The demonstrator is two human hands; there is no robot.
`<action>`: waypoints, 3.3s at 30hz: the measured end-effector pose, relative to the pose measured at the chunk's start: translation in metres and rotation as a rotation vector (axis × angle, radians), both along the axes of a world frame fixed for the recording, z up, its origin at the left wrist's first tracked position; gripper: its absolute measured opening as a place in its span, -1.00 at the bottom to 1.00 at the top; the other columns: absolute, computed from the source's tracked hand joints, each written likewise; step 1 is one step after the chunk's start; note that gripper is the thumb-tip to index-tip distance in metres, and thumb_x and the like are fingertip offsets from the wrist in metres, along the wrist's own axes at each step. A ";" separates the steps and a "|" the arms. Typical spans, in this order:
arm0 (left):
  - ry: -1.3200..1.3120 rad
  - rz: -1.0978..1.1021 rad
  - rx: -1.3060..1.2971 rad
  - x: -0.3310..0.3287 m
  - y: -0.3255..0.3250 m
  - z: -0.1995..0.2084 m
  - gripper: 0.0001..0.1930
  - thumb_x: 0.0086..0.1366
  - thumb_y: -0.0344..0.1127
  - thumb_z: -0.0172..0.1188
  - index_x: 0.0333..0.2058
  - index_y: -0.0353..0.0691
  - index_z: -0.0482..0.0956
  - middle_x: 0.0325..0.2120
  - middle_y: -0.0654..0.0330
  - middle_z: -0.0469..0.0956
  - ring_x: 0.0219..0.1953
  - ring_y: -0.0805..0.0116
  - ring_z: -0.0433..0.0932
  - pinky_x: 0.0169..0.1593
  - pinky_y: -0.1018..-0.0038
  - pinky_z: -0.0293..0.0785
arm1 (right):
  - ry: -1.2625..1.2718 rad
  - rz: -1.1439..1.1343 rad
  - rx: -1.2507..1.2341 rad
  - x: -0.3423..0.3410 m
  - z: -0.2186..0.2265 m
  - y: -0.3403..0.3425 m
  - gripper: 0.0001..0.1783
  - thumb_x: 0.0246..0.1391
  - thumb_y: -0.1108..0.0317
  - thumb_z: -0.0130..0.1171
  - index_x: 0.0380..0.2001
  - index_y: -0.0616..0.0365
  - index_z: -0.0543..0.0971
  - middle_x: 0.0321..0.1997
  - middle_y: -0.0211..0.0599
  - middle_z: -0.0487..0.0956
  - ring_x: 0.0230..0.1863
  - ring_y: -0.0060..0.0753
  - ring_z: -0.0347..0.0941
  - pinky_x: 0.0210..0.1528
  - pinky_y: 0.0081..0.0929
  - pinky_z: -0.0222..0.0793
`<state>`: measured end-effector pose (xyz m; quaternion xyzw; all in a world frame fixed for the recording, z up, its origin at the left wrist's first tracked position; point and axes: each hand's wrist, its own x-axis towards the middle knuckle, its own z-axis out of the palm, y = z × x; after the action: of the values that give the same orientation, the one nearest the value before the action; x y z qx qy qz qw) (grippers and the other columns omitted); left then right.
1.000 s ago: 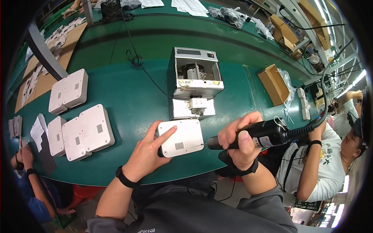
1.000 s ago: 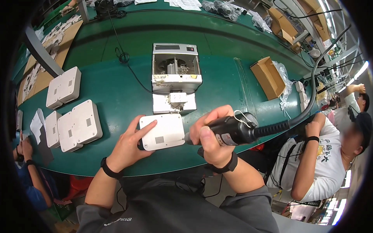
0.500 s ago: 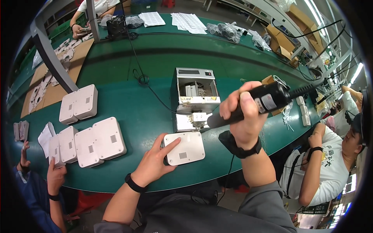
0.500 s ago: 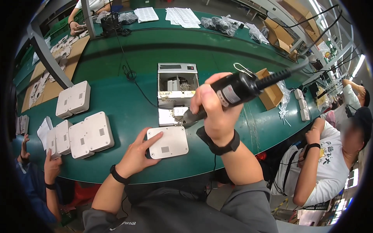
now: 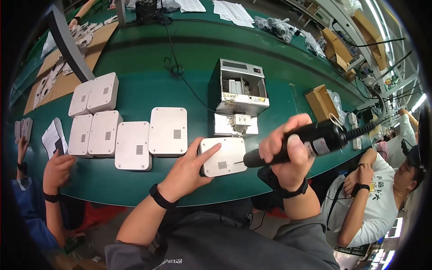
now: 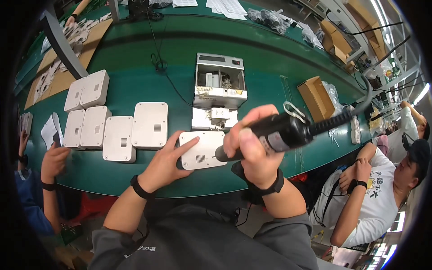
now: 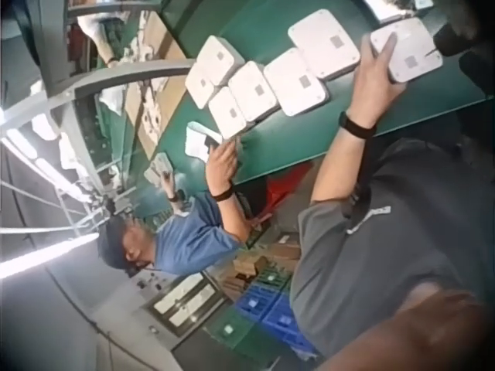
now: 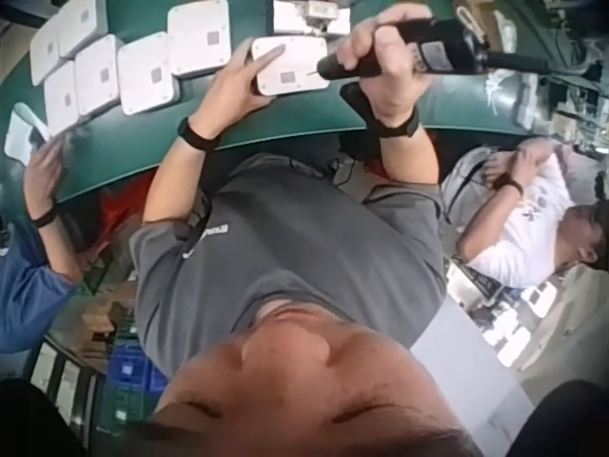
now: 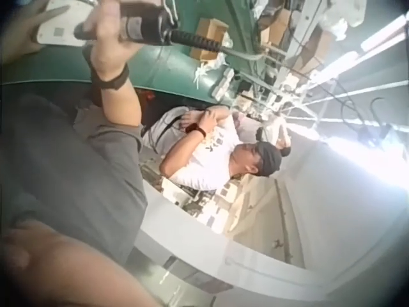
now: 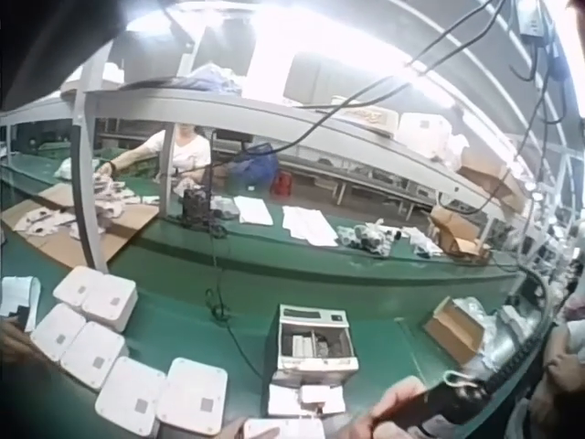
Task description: The person picks up a white plastic housing, uses a power screwdriver to drive screws into its corners, and then sets it aside to repeat the process with another unit.
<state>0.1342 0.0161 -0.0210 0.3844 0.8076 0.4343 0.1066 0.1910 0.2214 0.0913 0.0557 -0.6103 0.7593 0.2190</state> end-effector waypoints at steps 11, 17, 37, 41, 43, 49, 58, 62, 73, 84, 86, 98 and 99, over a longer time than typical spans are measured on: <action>0.006 0.000 0.000 0.002 0.001 -0.002 -0.08 -0.15 -0.49 0.48 0.27 0.11 0.34 0.18 -0.07 0.21 -0.07 -0.10 0.55 -0.01 0.22 0.57 | 0.015 0.083 0.025 0.019 -0.015 -0.004 -0.59 0.15 0.17 0.19 -0.18 0.12 0.22 -0.56 -0.24 0.42 -0.65 -0.42 0.32 -0.53 -0.39 0.34; -0.019 0.003 -0.016 0.003 0.001 0.002 -0.08 -0.16 -0.50 0.48 0.26 0.10 0.36 0.18 -0.07 0.22 -0.07 -0.10 0.56 -0.02 0.22 0.58 | 0.014 0.099 0.008 0.022 -0.028 -0.010 -0.58 0.13 0.18 0.21 -0.20 0.10 0.19 -0.56 -0.25 0.42 -0.65 -0.43 0.32 -0.51 -0.38 0.35; -0.009 -0.020 -0.007 0.005 0.011 0.005 -0.08 -0.14 -0.47 0.49 0.27 0.10 0.34 0.21 -0.09 0.17 -0.05 -0.14 0.55 0.02 0.19 0.57 | 0.194 -0.125 0.058 -0.037 0.008 0.019 -0.75 0.20 0.28 0.08 -0.17 0.12 0.28 -0.56 -0.28 0.41 -0.67 -0.44 0.29 -0.52 -0.39 0.34; -0.023 -0.025 0.000 0.007 0.016 0.002 -0.09 -0.12 -0.43 0.49 0.28 0.11 0.33 0.21 -0.09 0.17 -0.06 -0.15 0.55 0.00 0.18 0.58 | 0.138 -0.208 0.131 -0.056 0.002 0.022 -0.80 0.22 0.30 0.03 -0.17 0.11 0.31 -0.57 -0.29 0.40 -0.68 -0.44 0.29 -0.55 -0.39 0.33; -0.002 -0.013 0.000 0.006 0.016 -0.001 -0.10 -0.12 -0.41 0.48 0.27 0.11 0.33 0.21 -0.08 0.18 -0.07 -0.14 0.56 -0.01 0.17 0.58 | 0.078 -0.171 0.094 -0.052 0.002 0.021 -0.77 0.21 0.27 0.05 -0.17 0.11 0.30 -0.57 -0.30 0.39 -0.68 -0.43 0.29 -0.55 -0.38 0.33; -0.099 -0.033 -0.036 0.002 0.018 -0.003 -0.09 -0.11 -0.38 0.50 0.28 0.18 0.34 0.24 -0.09 0.17 -0.02 -0.12 0.52 0.02 0.22 0.55 | 0.017 -0.005 -0.062 -0.004 0.004 -0.007 -0.65 0.18 0.17 0.13 -0.18 0.10 0.25 -0.58 -0.30 0.39 -0.67 -0.42 0.32 -0.53 -0.36 0.35; -0.015 -0.013 0.038 0.003 0.015 -0.007 -0.09 -0.15 -0.40 0.49 0.27 0.12 0.35 0.22 -0.12 0.19 -0.12 -0.14 0.57 -0.06 0.18 0.59 | -0.032 0.198 0.063 0.016 0.006 -0.036 -0.48 0.11 0.05 0.26 -0.19 0.06 0.18 -0.56 -0.30 0.41 -0.63 -0.41 0.35 -0.46 -0.36 0.39; -0.061 -0.016 0.018 0.005 0.016 -0.005 -0.05 -0.18 -0.41 0.52 0.28 0.15 0.35 0.23 -0.11 0.18 -0.07 -0.16 0.54 -0.03 0.18 0.57 | -0.054 0.198 0.076 0.016 -0.002 -0.038 -0.47 0.10 0.05 0.28 -0.19 0.06 0.18 -0.54 -0.30 0.41 -0.61 -0.41 0.36 -0.45 -0.36 0.39; -0.061 -0.018 0.049 0.004 0.015 -0.007 -0.18 -0.09 -0.32 0.48 0.24 0.03 0.40 0.21 -0.17 0.23 -0.01 -0.18 0.53 -0.01 0.17 0.56 | -0.043 0.221 0.191 0.017 -0.023 -0.037 -0.51 0.10 0.16 0.29 -0.17 0.05 0.18 -0.50 -0.27 0.42 -0.55 -0.42 0.37 -0.39 -0.34 0.41; -0.158 -0.080 0.211 0.008 0.045 0.020 -0.47 0.33 -0.17 0.13 0.20 -0.28 0.35 0.02 -0.04 0.54 0.03 0.03 0.57 0.03 0.28 0.54 | 0.119 -0.157 0.190 0.015 0.007 -0.035 -0.63 -0.09 0.43 0.37 -0.21 0.21 0.45 -0.44 -0.41 0.51 -0.44 -0.60 0.44 -0.33 -0.57 0.38; -0.224 -0.139 0.049 0.007 0.034 -0.003 -0.24 -0.10 -0.38 0.52 0.11 -0.40 0.39 -0.03 0.00 0.48 0.07 0.11 0.46 0.14 0.25 0.38 | 0.158 -0.209 0.111 0.029 0.016 -0.020 -0.68 -0.07 0.46 0.34 -0.24 0.20 0.45 -0.44 -0.44 0.51 -0.46 -0.66 0.42 -0.36 -0.61 0.35; 0.183 -0.164 -0.195 0.022 0.030 0.021 -0.08 -0.05 -0.23 0.53 0.30 -0.21 0.28 0.16 -0.33 0.28 0.17 -0.28 0.30 0.26 0.15 0.23 | 0.109 -0.804 0.359 0.097 -0.040 0.042 -0.67 0.01 0.34 0.34 -0.33 0.22 0.37 -0.64 -0.29 0.35 -0.63 -0.41 0.17 -0.53 -0.47 0.21; 0.216 -0.176 -0.170 0.018 0.028 0.015 -0.08 -0.05 -0.24 0.53 0.30 -0.25 0.27 0.16 -0.32 0.30 0.17 -0.26 0.31 0.26 0.16 0.23 | 0.132 -0.800 0.366 0.098 -0.047 0.041 -0.67 0.02 0.32 0.32 -0.34 0.21 0.35 -0.65 -0.23 0.36 -0.64 -0.31 0.21 -0.52 -0.44 0.23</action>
<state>0.1522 0.0437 -0.0062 0.4877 0.8113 0.3097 0.0890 0.2887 0.2625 0.0438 -0.0985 -0.6931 0.4890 0.5205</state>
